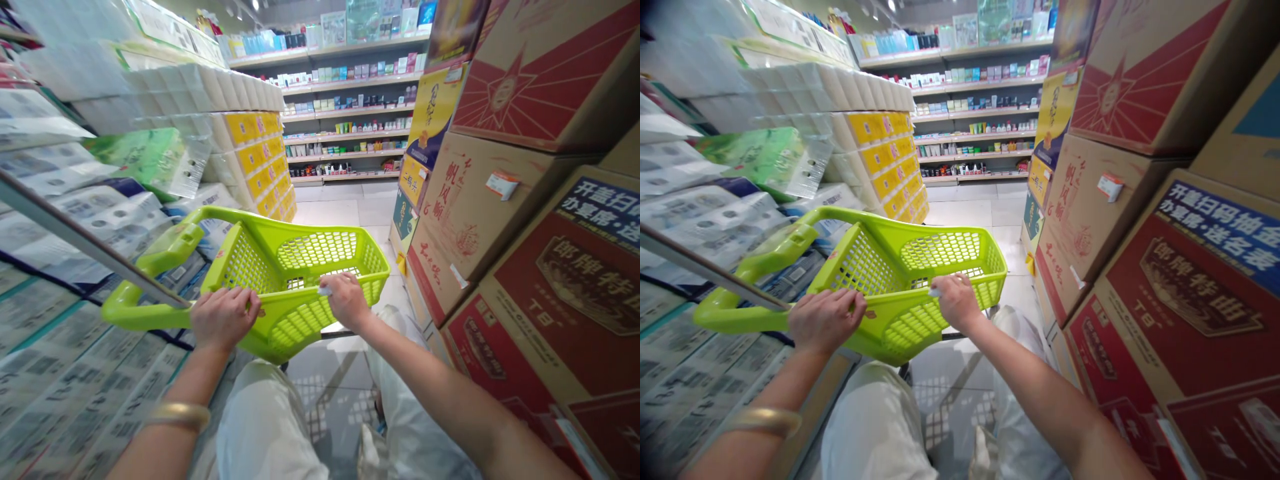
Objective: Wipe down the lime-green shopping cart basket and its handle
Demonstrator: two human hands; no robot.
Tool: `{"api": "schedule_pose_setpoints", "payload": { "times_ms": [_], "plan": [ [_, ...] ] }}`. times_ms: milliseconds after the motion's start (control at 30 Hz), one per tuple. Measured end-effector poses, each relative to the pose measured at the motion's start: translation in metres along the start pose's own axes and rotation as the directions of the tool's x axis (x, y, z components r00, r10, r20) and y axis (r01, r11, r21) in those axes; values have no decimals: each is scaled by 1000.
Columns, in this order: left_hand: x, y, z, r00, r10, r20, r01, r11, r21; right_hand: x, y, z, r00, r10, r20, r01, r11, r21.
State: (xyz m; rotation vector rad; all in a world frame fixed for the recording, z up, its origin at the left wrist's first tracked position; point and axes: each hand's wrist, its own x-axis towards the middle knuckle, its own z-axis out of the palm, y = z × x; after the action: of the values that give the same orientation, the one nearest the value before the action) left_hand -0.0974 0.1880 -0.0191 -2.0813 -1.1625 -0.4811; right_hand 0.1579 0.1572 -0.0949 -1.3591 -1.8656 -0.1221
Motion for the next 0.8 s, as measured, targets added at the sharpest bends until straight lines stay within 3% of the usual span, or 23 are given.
{"api": "schedule_pose_setpoints", "payload": {
  "times_ms": [100,167,267,333,433,500,633,800],
  "plan": [
    [1,2,1,999,-42,17,42,999,-34,-20,51,-26,980,153,-126,-165,982,-93],
    [2,4,2,997,-68,19,69,996,-60,-29,76,-38,936,275,-219,-310,940,-144],
    [3,7,3,996,-87,10,88,992,-87,-31,82,-38,874,363,-323,-428,890,-158],
    [4,7,3,997,-77,-8,76,994,-82,-26,68,-28,901,300,-313,-351,928,-123],
    [4,6,2,997,-26,-67,24,999,-29,-19,42,-12,973,78,-219,-90,995,-46],
    [3,5,1,994,12,-105,-11,1000,10,-21,35,-9,975,2,-223,-8,1000,-25],
    [3,6,0,990,37,-134,-31,999,45,-42,62,-21,929,77,-362,-126,985,-114],
    [5,8,3,993,-8,-120,11,1000,23,-65,101,-35,885,199,-420,-282,948,-145]
  ]
}}
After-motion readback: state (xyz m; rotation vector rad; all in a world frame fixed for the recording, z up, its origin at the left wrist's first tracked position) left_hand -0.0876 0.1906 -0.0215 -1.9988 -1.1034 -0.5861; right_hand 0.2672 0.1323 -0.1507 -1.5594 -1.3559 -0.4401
